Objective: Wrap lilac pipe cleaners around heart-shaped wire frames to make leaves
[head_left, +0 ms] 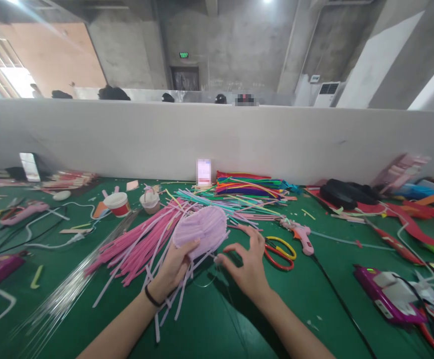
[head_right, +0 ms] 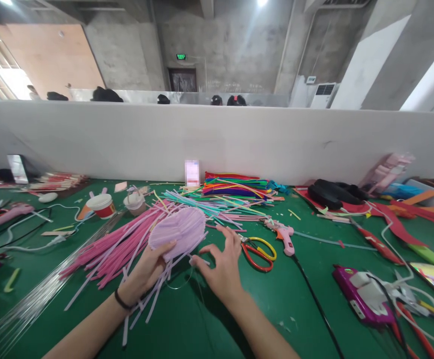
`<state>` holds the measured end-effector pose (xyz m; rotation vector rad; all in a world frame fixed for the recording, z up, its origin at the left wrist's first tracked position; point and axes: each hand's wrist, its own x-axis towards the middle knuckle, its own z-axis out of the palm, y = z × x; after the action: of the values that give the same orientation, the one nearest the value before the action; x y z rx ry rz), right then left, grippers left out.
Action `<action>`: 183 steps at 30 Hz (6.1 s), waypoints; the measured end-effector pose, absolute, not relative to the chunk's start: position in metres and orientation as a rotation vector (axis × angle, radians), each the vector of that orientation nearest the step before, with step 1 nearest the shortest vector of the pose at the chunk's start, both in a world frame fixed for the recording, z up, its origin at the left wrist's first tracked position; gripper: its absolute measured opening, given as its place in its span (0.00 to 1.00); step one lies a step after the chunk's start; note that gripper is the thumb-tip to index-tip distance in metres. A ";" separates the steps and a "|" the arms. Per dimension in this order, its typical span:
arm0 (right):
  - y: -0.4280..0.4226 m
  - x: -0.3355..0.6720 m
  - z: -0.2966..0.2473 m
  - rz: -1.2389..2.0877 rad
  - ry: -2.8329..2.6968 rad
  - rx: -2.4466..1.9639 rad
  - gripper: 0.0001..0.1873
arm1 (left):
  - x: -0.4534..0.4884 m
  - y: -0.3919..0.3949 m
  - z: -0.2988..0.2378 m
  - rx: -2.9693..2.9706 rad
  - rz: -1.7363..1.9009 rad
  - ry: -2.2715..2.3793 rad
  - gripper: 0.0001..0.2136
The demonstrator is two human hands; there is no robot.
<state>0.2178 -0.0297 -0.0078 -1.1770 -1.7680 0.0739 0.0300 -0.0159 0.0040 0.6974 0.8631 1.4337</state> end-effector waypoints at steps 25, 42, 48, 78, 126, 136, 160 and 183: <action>0.010 0.249 0.035 -0.395 -1.735 -1.137 0.06 | 0.036 -0.001 0.025 0.908 1.174 0.838 0.24; 0.006 0.229 0.014 -0.200 -1.607 -1.229 0.08 | 0.062 -0.006 0.001 0.856 1.241 0.848 0.21; 0.007 0.230 0.015 -0.224 -1.528 -1.286 0.11 | 0.065 -0.008 0.000 0.933 1.254 0.813 0.20; 0.013 0.243 0.010 -0.365 -1.696 -1.244 0.08 | 0.056 0.000 0.008 0.715 1.458 0.809 0.17; 0.016 0.234 0.016 1.130 -1.254 -0.895 0.13 | 0.053 -0.002 0.020 0.568 1.387 0.687 0.17; 0.019 0.235 0.012 1.121 -1.286 -0.917 0.12 | 0.050 0.003 0.020 0.625 1.506 0.693 0.19; 0.014 0.221 0.010 1.395 -0.818 -0.752 0.10 | 0.061 -0.009 0.015 0.713 1.372 0.714 0.19; 0.019 0.229 0.006 1.406 -0.951 -0.835 0.12 | 0.051 -0.001 0.024 0.645 1.508 0.725 0.19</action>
<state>0.2288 0.0188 0.0059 -0.8349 -0.9510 1.4062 0.0509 -0.0007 0.0239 0.6446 0.7249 1.5081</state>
